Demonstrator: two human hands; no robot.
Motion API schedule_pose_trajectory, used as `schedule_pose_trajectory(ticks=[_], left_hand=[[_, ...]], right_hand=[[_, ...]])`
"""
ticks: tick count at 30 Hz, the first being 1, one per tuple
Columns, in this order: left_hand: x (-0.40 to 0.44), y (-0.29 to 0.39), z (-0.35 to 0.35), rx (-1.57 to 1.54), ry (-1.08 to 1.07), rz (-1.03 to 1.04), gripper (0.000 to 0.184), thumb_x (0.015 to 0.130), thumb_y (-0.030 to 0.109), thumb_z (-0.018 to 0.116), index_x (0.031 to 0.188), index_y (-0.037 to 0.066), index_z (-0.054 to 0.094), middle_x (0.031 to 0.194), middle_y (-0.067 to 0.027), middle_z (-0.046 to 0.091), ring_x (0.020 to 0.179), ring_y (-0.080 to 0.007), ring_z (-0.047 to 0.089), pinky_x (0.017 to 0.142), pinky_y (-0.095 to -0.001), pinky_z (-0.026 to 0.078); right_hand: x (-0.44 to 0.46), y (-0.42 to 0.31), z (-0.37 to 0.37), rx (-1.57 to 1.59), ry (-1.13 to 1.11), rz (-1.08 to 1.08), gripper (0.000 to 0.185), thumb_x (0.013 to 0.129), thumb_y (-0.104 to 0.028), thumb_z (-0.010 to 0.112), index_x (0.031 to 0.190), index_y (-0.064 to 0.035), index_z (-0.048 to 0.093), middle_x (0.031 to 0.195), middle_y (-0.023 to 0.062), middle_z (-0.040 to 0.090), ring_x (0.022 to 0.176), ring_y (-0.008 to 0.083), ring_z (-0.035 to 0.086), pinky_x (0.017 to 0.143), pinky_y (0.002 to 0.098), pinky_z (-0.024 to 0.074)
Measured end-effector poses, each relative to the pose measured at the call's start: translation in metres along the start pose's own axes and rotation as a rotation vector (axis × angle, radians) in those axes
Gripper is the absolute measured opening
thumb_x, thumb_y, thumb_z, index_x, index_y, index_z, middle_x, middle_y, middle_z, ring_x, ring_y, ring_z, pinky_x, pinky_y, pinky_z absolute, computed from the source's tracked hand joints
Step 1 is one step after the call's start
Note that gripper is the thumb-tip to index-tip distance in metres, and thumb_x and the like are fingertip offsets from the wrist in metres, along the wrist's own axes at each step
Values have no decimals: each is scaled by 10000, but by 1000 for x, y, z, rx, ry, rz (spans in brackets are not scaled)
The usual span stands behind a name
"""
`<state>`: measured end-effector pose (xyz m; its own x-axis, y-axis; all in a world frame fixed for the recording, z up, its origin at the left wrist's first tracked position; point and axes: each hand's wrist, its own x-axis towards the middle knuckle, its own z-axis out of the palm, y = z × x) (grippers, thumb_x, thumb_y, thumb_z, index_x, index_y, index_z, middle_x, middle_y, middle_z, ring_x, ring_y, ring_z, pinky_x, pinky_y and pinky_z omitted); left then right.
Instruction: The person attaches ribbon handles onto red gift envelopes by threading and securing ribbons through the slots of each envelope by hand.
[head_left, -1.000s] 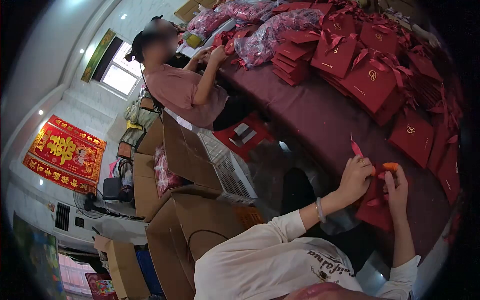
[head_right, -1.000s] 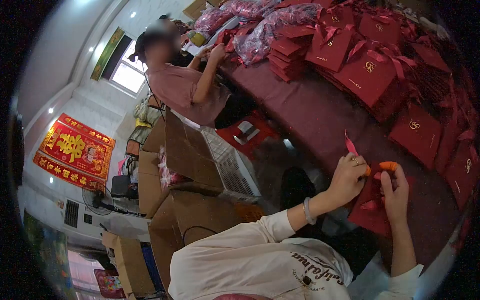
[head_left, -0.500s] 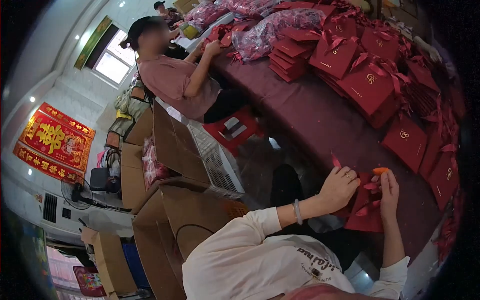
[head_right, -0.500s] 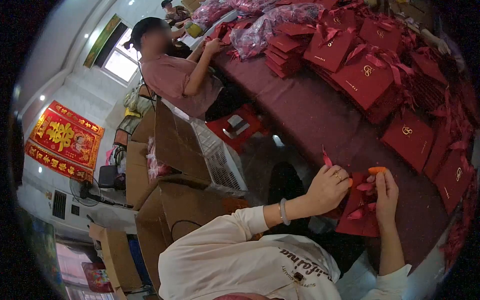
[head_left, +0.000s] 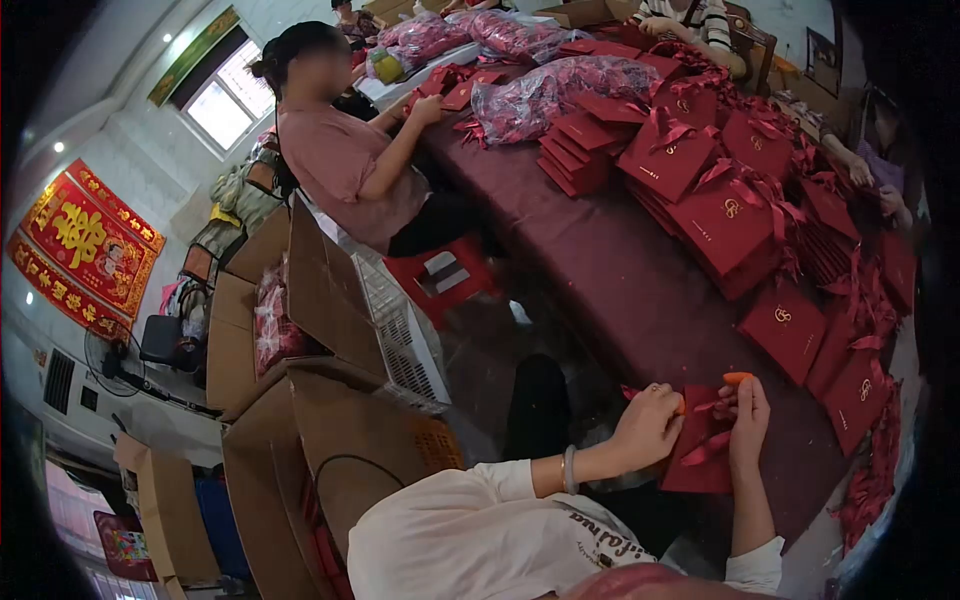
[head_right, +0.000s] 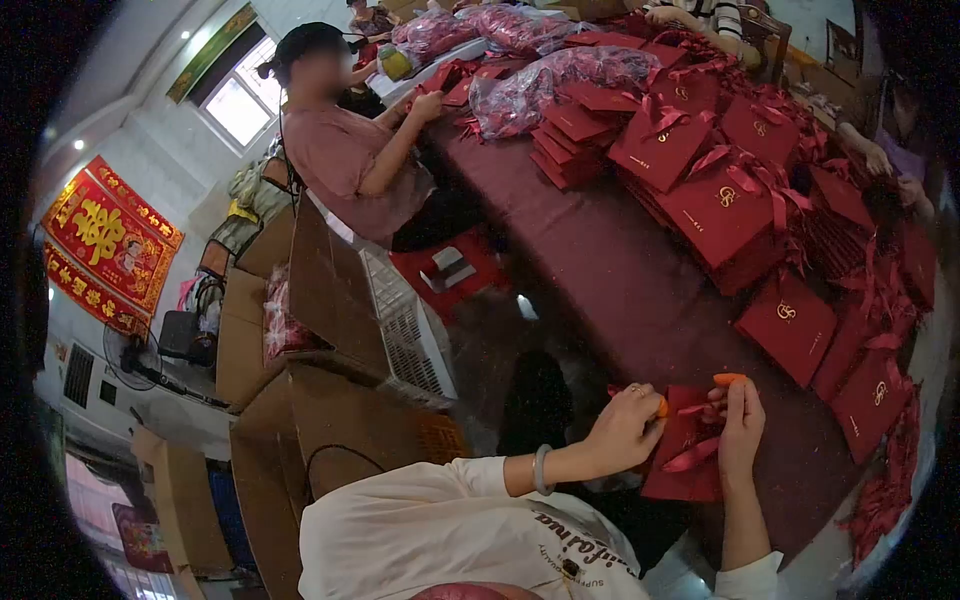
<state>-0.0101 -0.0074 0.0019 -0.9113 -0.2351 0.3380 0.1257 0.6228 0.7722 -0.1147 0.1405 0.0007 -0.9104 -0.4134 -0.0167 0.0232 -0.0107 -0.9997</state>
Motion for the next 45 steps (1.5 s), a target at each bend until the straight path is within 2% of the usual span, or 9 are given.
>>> schedule_pose_trajectory(ticks=[7, 17, 24, 30, 31, 34, 37, 40, 45], left_hand=[[3, -6, -41, 321, -313, 278, 96, 755, 40, 595, 847, 49, 566, 868, -100, 518, 848, -271, 476, 722, -370, 384], [-27, -38, -67, -80, -275, -30, 71, 783, 92, 609, 799, 25, 591, 773, -128, 539, 768, -308, 523, 694, -381, 428], [-48, -46, -47, -321, -196, -265, 104, 832, 102, 616, 882, 12, 621, 747, -60, 506, 655, -138, 481, 587, -254, 386], [-53, -57, -52, -321, 4, -327, 82, 865, 75, 588, 866, -7, 599, 785, -17, 491, 674, -99, 448, 594, -220, 360], [-55, -64, -55, -423, 36, -486, 98, 881, 86, 574, 883, -8, 603, 811, -16, 490, 707, -92, 451, 624, -212, 358], [-55, -69, -58, -328, -45, -486, 120, 879, 96, 578, 934, -8, 605, 840, -27, 504, 740, -95, 456, 648, -214, 365], [-60, -53, -50, -93, 213, -365, 166, 864, 99, 595, 989, -11, 591, 888, -58, 526, 748, -128, 474, 653, -234, 387], [-67, -25, -39, -176, 127, -261, 91, 831, 60, 617, 904, 8, 603, 836, -66, 530, 700, -148, 480, 618, -247, 388], [-53, 2, -14, -129, -103, -283, 126, 811, 117, 652, 826, 6, 595, 742, -92, 523, 640, -201, 476, 570, -280, 378]], right_hand=[[-2, 1, 1, -15, -37, -5, 325, 982, -287, 384, 992, -22, 570, 780, 22, 566, 643, 63, 528, 563, 217, 467], [1, 3, 2, -29, -18, 8, 324, 980, -287, 393, 1012, -22, 577, 787, 25, 563, 644, 65, 525, 569, 210, 469], [-2, 2, 1, -21, -21, 42, 318, 978, -270, 404, 1010, -14, 590, 823, 27, 578, 683, 68, 529, 604, 212, 474], [-1, -3, 4, -14, -29, 37, 328, 974, -278, 412, 1007, -6, 592, 785, 32, 561, 668, 72, 535, 601, 217, 486], [-1, -3, 4, -16, -33, 15, 328, 974, -275, 412, 994, -4, 597, 791, 31, 562, 663, 70, 531, 599, 216, 485], [-1, -3, 5, 0, -23, 21, 311, 970, -264, 421, 988, -10, 601, 768, 20, 561, 653, 68, 528, 593, 210, 482], [-1, -6, 4, -94, -67, 15, 286, 950, -262, 472, 999, -10, 598, 756, 11, 570, 652, 70, 533, 579, 215, 464], [-4, -6, 7, -168, -153, -118, 266, 899, -266, 562, 1014, -29, 602, 697, 9, 579, 607, 77, 535, 544, 220, 428], [-4, -33, 0, -468, -437, -53, 352, 797, -279, 661, 1079, -80, 590, 609, 42, 565, 528, 118, 547, 518, 247, 400]])
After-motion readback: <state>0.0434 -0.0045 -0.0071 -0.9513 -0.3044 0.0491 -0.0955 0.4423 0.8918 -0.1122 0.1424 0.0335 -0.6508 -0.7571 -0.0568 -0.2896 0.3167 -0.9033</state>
